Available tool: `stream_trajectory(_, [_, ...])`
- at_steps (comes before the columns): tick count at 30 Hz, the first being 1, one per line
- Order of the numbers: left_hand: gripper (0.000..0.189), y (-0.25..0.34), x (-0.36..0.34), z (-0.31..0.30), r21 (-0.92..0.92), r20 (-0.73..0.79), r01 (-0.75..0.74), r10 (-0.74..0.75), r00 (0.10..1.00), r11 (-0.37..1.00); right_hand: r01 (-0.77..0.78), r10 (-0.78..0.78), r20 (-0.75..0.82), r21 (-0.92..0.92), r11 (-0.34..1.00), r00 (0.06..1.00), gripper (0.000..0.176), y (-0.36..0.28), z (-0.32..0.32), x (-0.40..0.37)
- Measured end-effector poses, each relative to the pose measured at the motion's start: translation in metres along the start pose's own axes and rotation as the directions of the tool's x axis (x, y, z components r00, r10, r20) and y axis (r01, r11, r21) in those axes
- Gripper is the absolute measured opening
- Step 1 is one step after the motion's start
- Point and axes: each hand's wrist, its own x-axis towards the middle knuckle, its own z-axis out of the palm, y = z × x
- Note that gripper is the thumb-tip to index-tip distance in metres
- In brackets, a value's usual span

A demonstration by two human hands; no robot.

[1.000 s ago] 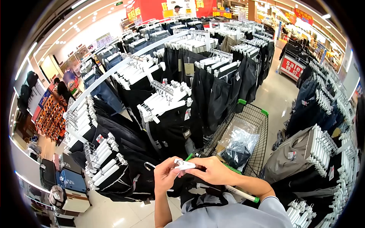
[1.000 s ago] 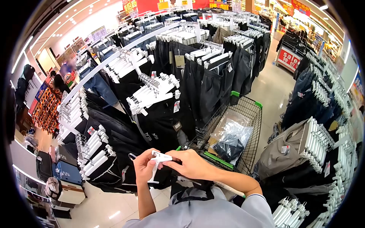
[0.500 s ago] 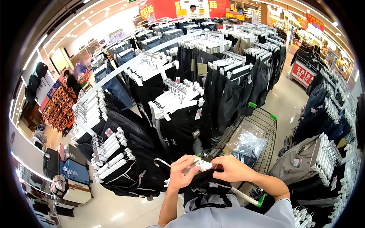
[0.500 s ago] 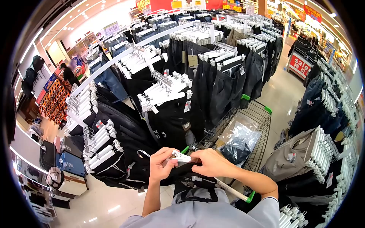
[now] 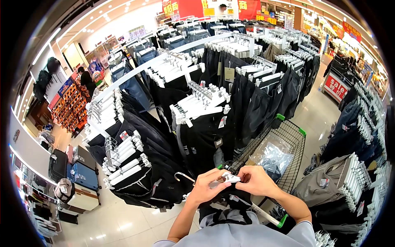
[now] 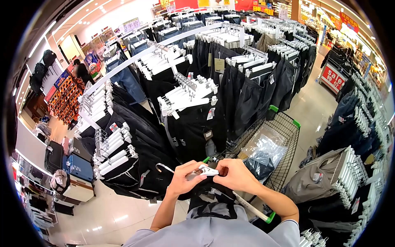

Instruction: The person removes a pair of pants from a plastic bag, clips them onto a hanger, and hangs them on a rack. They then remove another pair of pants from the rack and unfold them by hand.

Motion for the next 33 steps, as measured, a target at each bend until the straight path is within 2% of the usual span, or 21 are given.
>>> stream_trajectory(1, [0.032,0.003,0.001,-0.002,-0.032,0.043,0.077,-0.075,0.996,0.997,-0.015,0.015,0.010,0.020,1.000,1.000,0.019,0.000,0.000,0.000])
stream_trajectory(5, [0.030,0.009,0.002,-0.004,-0.115,0.088,0.174,-0.165,0.982,0.978,0.052,-0.052,-0.022,0.013,0.999,0.998,0.019,0.004,0.002,0.000])
stream_trajectory(10, [0.032,0.003,0.000,0.002,0.008,-0.013,-0.013,0.013,1.000,1.000,0.074,-0.073,0.008,-0.056,0.996,0.997,0.020,0.000,-0.001,0.000])
stream_trajectory(16, [0.032,-0.004,-0.004,0.006,0.060,-0.022,-0.100,0.101,0.995,0.993,0.045,-0.038,0.047,-0.148,0.988,0.998,0.020,-0.001,-0.007,-0.003])
stream_trajectory(21, [0.030,-0.003,-0.003,0.006,0.098,-0.046,-0.143,0.148,0.988,0.985,0.026,-0.020,0.065,-0.101,0.994,0.998,0.015,0.006,-0.007,0.000])
stream_trajectory(23, [0.029,0.000,-0.002,0.007,0.100,-0.048,-0.110,0.115,0.992,0.989,0.002,0.004,0.092,-0.062,0.998,0.996,0.015,0.013,-0.003,0.001])
stream_trajectory(25, [0.029,0.004,-0.001,0.005,0.090,-0.009,-0.087,0.088,0.996,0.992,0.105,-0.102,0.029,-0.141,0.984,0.994,0.015,0.021,0.004,-0.002])
stream_trajectory(26, [0.028,0.005,0.000,0.003,0.080,0.033,-0.065,0.062,0.998,0.995,0.106,-0.103,0.027,-0.142,0.984,0.994,0.015,0.023,0.009,-0.004])
stream_trajectory(28, [0.027,0.009,-0.002,-0.004,0.057,0.095,-0.020,0.014,0.995,0.998,0.273,-0.282,-0.031,-0.170,0.947,0.959,0.018,0.025,0.015,-0.006])
stream_trajectory(29, [0.027,0.009,-0.005,-0.009,-0.022,0.168,0.047,-0.043,0.985,0.999,0.333,-0.342,-0.004,-0.227,0.915,0.940,0.020,0.025,0.014,-0.007])
stream_trajectory(31, [0.025,0.009,-0.010,-0.019,-0.162,0.314,0.215,-0.156,0.937,0.963,0.345,-0.357,0.003,-0.259,0.902,0.934,0.019,0.030,0.013,-0.006])
stream_trajectory(33, [0.025,0.016,-0.008,-0.021,-0.190,0.314,0.226,-0.159,0.936,0.955,0.363,-0.377,0.010,-0.289,0.886,0.926,0.018,0.034,0.014,-0.005])
